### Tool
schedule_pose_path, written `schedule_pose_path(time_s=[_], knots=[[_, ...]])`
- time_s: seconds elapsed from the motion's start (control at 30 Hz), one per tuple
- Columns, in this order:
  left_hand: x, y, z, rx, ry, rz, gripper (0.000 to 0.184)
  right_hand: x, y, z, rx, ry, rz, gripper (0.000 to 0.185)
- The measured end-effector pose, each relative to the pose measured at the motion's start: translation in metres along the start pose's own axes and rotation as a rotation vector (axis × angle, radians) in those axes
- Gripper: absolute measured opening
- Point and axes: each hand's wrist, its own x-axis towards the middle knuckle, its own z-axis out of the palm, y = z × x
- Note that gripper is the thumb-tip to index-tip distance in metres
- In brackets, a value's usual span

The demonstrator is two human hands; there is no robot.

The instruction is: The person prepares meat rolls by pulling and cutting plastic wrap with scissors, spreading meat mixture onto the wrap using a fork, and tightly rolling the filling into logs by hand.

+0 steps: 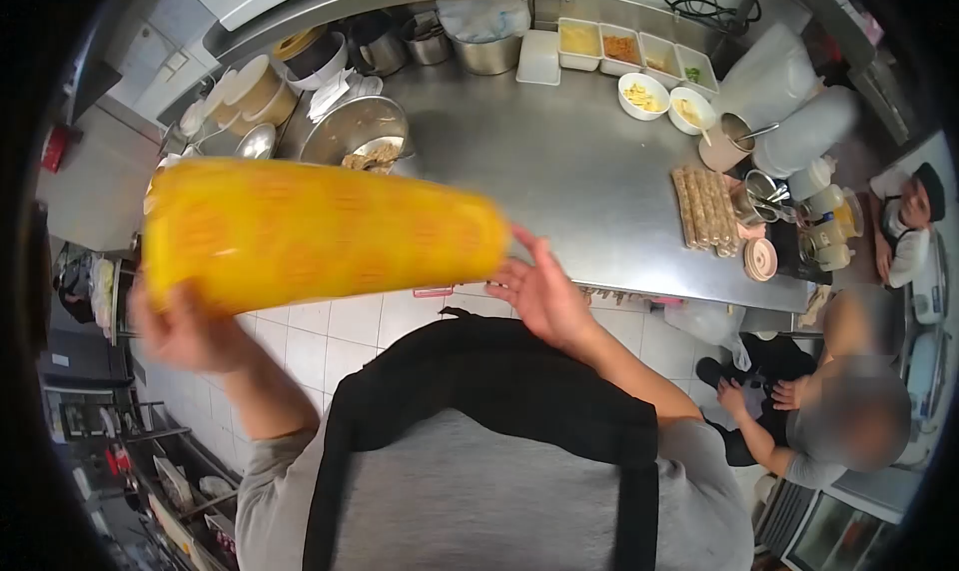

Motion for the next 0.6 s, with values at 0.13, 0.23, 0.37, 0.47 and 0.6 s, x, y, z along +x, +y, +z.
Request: schedule_pose_path(time_s=[0.13, 0.23, 0.37, 0.47, 0.6], knots=[[-0.092, 0.015, 0.084, -0.248, -0.259, -0.357, 0.017, -0.043, -0.038, -0.042, -0.017, 0.374, -0.171, 0.049], [-0.145, 0.001, 0.119, -0.510, -0.396, -0.759, 0.014, -0.068, -0.061, -0.087, -0.155, 0.479, -0.342, 0.043], [-0.209, -0.021, 0.132, -0.661, -0.480, -1.115, 0.022, -0.074, -0.088, -0.122, -0.528, 0.571, -0.483, 0.046], [-0.239, -0.034, 0.127, -0.685, -0.473, -1.188, 0.025, -0.087, -0.116, -0.129, -0.994, 0.664, -0.351, 0.060], [-0.248, -0.041, 0.121, -0.713, -0.446, -1.235, 0.021, -0.073, -0.147, -0.117, -1.776, 0.567, -0.596, 0.071]])
